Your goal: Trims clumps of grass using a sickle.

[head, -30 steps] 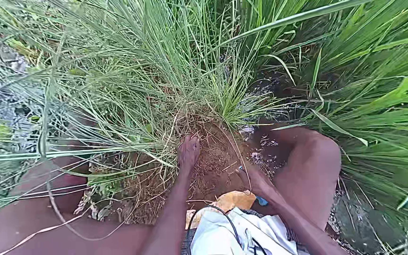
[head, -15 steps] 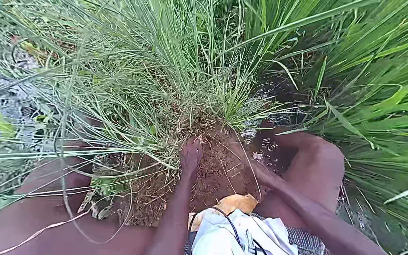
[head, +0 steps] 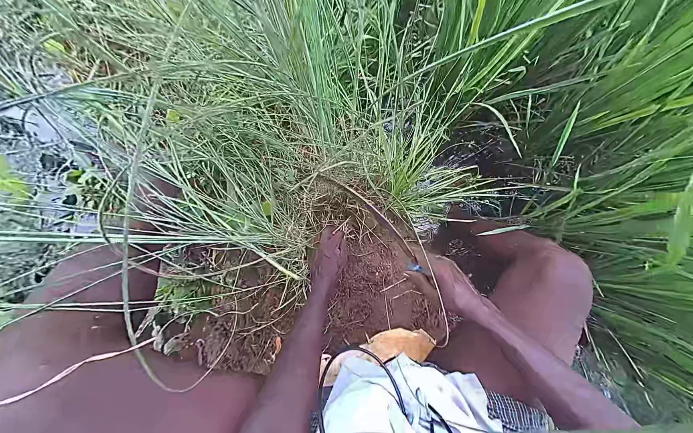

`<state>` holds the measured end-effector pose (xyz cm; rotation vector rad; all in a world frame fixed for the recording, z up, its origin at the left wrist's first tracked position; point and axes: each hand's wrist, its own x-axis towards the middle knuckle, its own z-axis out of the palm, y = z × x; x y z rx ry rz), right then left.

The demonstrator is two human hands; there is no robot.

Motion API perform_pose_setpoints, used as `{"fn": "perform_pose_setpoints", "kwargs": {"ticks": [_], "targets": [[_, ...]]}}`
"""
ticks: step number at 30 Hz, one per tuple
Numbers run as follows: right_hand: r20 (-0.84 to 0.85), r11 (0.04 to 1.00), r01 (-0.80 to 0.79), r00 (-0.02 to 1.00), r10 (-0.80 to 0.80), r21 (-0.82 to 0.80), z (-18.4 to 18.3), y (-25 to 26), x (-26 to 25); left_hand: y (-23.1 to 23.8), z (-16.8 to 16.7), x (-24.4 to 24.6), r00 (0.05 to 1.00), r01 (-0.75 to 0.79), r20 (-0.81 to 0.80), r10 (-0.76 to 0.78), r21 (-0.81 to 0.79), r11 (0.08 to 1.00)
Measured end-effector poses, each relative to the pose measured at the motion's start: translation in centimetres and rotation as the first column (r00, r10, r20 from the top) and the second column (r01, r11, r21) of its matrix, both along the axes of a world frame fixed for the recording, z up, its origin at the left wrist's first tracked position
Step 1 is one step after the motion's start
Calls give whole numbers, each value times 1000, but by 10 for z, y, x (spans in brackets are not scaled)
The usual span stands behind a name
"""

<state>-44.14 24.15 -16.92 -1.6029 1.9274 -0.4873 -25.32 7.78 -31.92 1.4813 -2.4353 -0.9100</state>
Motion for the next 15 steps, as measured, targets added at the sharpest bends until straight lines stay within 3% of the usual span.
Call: {"fn": "perform_pose_setpoints", "kwargs": {"ticks": [2,4,5,6,9,15], "targets": [[-25,999,7,1000,-9,-48,-9,1,4,-1,-2,0,1000,4,-20,-5,-17,1000],[-26,964,-7,1000,15,266,-28,8,-7,3,-2,1,1000,9,18,-9,-16,1000],[-13,884,-1,1000,8,468,-37,7,-14,4,-1,0,999,18,44,-17,-23,1000],[-5,826,13,1000,-13,564,-41,2,-20,3,0,0,997,29,70,-28,-14,999],[-9,786,-2,1000,9,618,-31,-11,-19,10,-7,6,998,-1,55,1,-5,1000],[5,852,49,998,-61,521,-30,-1,-10,4,-10,3,998,-3,55,4,-11,1000]]}}
